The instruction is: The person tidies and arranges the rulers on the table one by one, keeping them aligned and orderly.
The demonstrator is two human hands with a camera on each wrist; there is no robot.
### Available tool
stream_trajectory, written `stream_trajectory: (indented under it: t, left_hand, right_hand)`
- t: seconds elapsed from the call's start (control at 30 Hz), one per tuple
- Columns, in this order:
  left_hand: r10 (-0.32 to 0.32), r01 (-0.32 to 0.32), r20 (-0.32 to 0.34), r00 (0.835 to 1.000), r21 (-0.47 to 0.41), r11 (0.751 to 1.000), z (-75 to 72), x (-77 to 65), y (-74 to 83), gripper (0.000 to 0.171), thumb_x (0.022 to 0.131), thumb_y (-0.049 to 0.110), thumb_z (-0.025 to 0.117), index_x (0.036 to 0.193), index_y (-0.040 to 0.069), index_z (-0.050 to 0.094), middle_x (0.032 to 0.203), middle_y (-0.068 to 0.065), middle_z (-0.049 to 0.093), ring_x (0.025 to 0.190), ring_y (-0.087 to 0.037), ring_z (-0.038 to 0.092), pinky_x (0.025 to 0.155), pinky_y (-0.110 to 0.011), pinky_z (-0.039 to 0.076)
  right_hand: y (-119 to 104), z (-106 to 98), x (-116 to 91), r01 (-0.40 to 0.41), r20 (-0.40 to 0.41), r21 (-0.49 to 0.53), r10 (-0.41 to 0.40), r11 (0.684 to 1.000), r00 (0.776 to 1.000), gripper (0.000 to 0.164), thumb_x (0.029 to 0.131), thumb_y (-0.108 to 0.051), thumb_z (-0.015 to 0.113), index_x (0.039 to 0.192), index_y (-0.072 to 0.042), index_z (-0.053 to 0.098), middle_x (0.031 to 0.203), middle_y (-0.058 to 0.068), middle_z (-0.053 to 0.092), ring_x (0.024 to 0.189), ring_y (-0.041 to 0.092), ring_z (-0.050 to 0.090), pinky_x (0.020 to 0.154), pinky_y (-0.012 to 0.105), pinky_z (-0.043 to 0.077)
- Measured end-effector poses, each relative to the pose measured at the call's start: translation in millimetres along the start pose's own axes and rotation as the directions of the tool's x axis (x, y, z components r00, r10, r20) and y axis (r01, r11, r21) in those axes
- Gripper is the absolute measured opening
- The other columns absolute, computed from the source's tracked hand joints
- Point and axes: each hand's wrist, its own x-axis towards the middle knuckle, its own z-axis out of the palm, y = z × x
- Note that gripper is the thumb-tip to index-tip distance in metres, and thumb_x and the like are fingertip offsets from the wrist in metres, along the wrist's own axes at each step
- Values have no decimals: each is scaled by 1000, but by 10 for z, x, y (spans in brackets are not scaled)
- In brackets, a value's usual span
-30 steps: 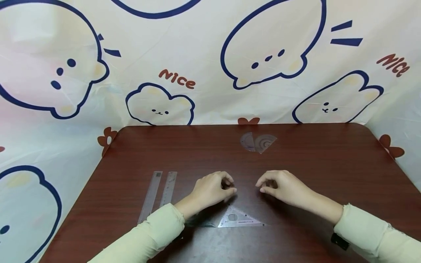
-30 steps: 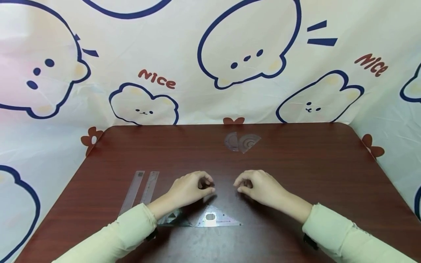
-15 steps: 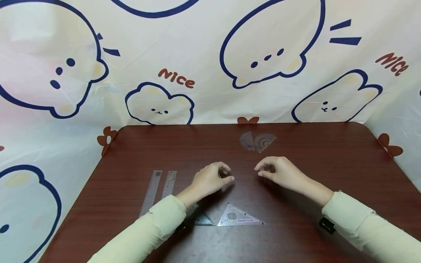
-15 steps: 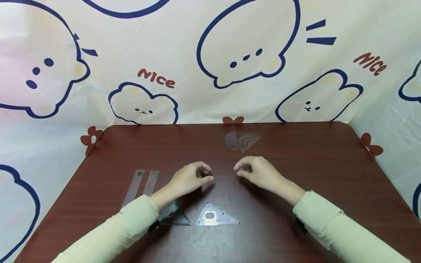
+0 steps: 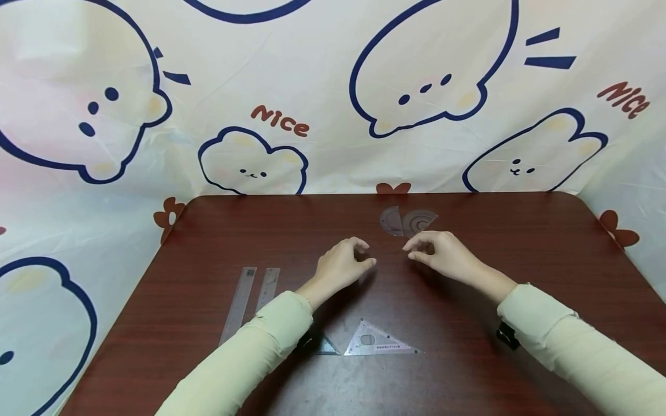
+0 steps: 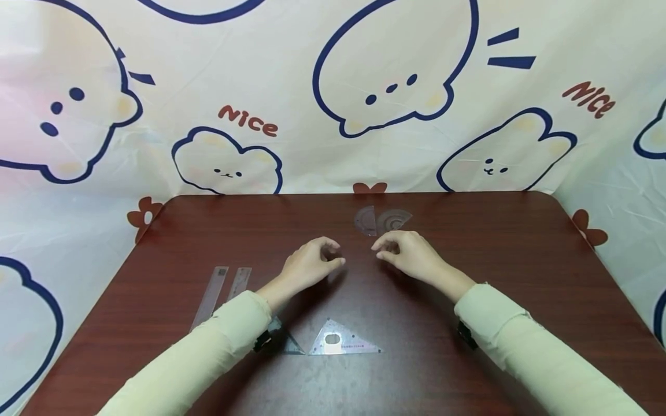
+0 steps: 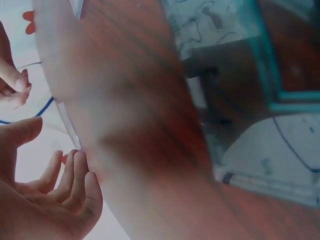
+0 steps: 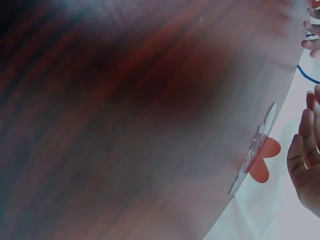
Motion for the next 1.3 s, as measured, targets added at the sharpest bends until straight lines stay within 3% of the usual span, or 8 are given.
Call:
stream_trajectory:
  t: [0.53,0.93,1.3]
  left_hand:
    - [-68,69,-15,998,24,997,115,206,151,38,90,37,73,120,14,67,111,0,68,105,-20,63,90,-47,45]
    - [-102,108,-117,988,45,993,323,333,250,40,88,38,74,120,15,66,110,1,66,103,-20,63,83,-45,49]
    - [-149,158,-156,976,45,986,360,485,260,44,88,39,74,121,11,64,114,-7,62,109,-26,59,85,-46,49]
  right_hand:
    - [143,-11,272,-16,7,-14,16,1000,1000,14,88,-5,74,102,-5,75,89,0,69,83,19,62,76,39,50]
    - [241,-13,491,-54,1,-8,54,998,999,15,90,-2,71,104,-3,74,86,4,68,76,19,60,69,35,49]
    - [282,-37,669,-108,10,-16,108,994,994,19,91,-3,71,110,-3,71,92,8,68,75,20,61,64,33,50]
